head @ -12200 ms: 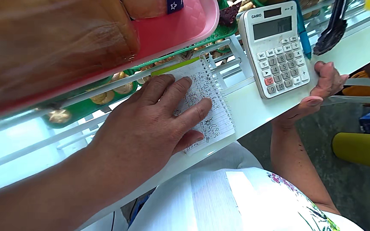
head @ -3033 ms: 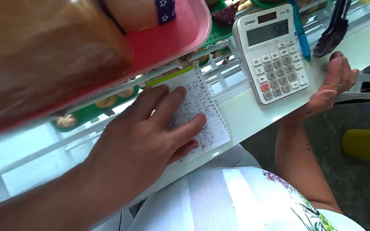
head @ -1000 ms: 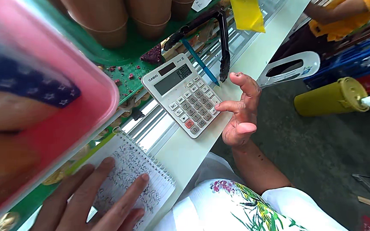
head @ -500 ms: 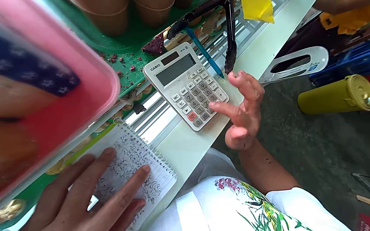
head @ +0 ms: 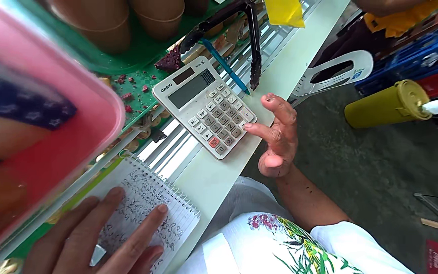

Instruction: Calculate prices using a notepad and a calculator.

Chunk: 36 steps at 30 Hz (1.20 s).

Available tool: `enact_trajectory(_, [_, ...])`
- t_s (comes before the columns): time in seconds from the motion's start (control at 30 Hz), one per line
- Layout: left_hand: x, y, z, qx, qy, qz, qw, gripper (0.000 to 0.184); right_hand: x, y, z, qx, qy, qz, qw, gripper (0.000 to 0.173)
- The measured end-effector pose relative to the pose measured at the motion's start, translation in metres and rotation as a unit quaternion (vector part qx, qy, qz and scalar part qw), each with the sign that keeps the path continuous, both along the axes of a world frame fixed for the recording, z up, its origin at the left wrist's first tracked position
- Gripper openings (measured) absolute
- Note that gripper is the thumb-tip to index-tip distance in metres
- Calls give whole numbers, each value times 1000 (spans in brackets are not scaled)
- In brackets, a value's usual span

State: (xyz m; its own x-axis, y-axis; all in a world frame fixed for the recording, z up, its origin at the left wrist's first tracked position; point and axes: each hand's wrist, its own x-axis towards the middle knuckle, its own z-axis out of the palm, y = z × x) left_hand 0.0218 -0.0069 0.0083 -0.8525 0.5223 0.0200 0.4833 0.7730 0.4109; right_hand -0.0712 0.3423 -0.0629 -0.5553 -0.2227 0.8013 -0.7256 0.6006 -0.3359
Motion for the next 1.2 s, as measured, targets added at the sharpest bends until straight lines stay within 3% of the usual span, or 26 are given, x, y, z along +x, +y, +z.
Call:
enact_trajectory(0.17, [-2, 2, 4, -17, 5, -3, 1000, 39, -4, 2, -1, 22, -6, -16, 1000, 60])
enact_trajectory(0.3, [-4, 4, 9, -40, 26, -7, 999, 38, -8, 6, -6, -18, -37, -43, 998, 68])
enact_trajectory(0.5, [-4, 5, 11, -38, 21, -6, 999, 38, -35, 25, -52, -1, 31, -147, 989, 73])
enact_trajectory(0.7, [-5, 8, 16, -47, 7, 0, 999, 37, -43, 23, -59, -21, 79, -146, 986, 64])
enact_trajectory(1.2, [-6, 10, 19, -44, -5, 2, 999, 35, -43, 21, -60, -15, 83, -161, 983, 71])
